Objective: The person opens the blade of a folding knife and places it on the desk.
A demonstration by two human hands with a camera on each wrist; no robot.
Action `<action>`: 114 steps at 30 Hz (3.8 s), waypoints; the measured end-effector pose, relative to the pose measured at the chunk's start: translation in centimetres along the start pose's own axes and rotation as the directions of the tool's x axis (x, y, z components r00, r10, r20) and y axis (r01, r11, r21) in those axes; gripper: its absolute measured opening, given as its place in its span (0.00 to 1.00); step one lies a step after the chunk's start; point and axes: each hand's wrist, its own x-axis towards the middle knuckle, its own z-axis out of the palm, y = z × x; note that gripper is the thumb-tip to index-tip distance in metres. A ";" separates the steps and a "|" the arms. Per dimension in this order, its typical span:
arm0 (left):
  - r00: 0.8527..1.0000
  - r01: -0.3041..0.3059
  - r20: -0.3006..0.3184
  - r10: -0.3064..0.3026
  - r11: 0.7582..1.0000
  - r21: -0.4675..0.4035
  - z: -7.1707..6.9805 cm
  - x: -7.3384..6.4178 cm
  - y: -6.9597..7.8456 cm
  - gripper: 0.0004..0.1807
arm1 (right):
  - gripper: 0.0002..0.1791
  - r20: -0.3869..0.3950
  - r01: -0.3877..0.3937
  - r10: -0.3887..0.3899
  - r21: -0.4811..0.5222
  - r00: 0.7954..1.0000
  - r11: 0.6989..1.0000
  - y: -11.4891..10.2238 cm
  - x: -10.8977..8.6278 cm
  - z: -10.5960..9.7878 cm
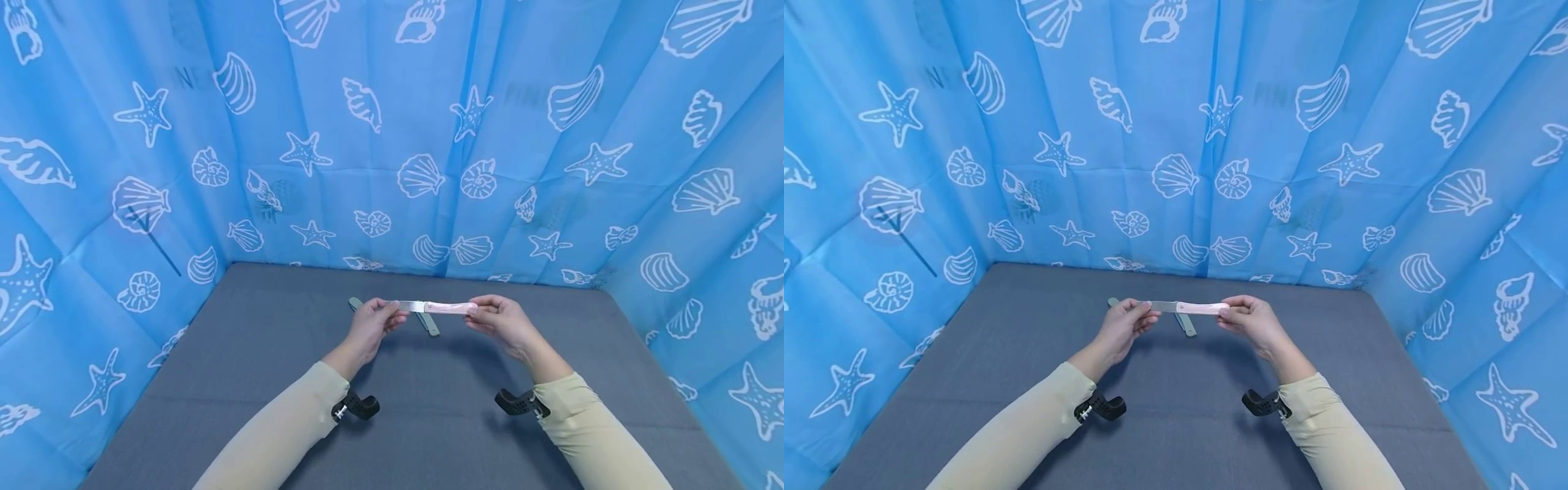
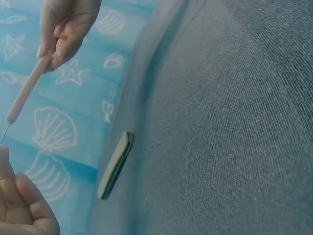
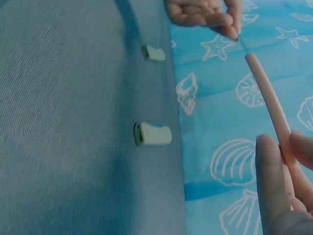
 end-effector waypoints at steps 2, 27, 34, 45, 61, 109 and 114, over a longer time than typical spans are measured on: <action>1.000 -0.001 0.001 0.001 1.000 0.004 -0.1 -0.1 0.0 0.06 | 0.21 -0.001 0.016 -0.016 -0.073 1.000 0.997 0.1 -0.1 -0.2; 0.995 0.039 0.091 -0.049 0.994 0.107 -1.0 -0.3 -1.3 0.07 | 0.18 0.115 0.094 -0.064 -0.278 0.991 0.956 1.5 -0.7 -2.4; 0.990 0.022 0.133 -0.044 0.987 0.162 -0.9 -0.2 -1.7 0.09 | 0.15 0.117 0.048 -0.025 -0.197 0.993 0.979 1.9 -0.9 -3.0; 0.980 0.019 0.187 -0.066 0.969 0.246 -1.2 0.6 -2.3 0.12 | 0.12 0.167 0.007 0.005 -0.071 0.986 0.997 2.5 -1.0 -4.7; 0.986 -0.022 0.160 -0.051 0.908 0.419 -1.4 2.2 -2.3 0.12 | 0.12 0.208 -0.099 0.118 -0.101 0.971 0.990 4.6 -2.5 -9.0; 0.990 0.135 -0.140 -0.011 0.344 0.929 5.9 5.0 -1.3 0.22 | 0.12 0.071 -0.281 0.340 -0.422 0.938 0.862 5.4 -2.2 -10.2; 0.990 0.138 -0.126 -0.061 0.301 0.943 5.6 5.6 -1.2 0.24 | 0.11 0.061 -0.277 0.329 -0.412 0.942 0.868 5.2 -2.3 -10.1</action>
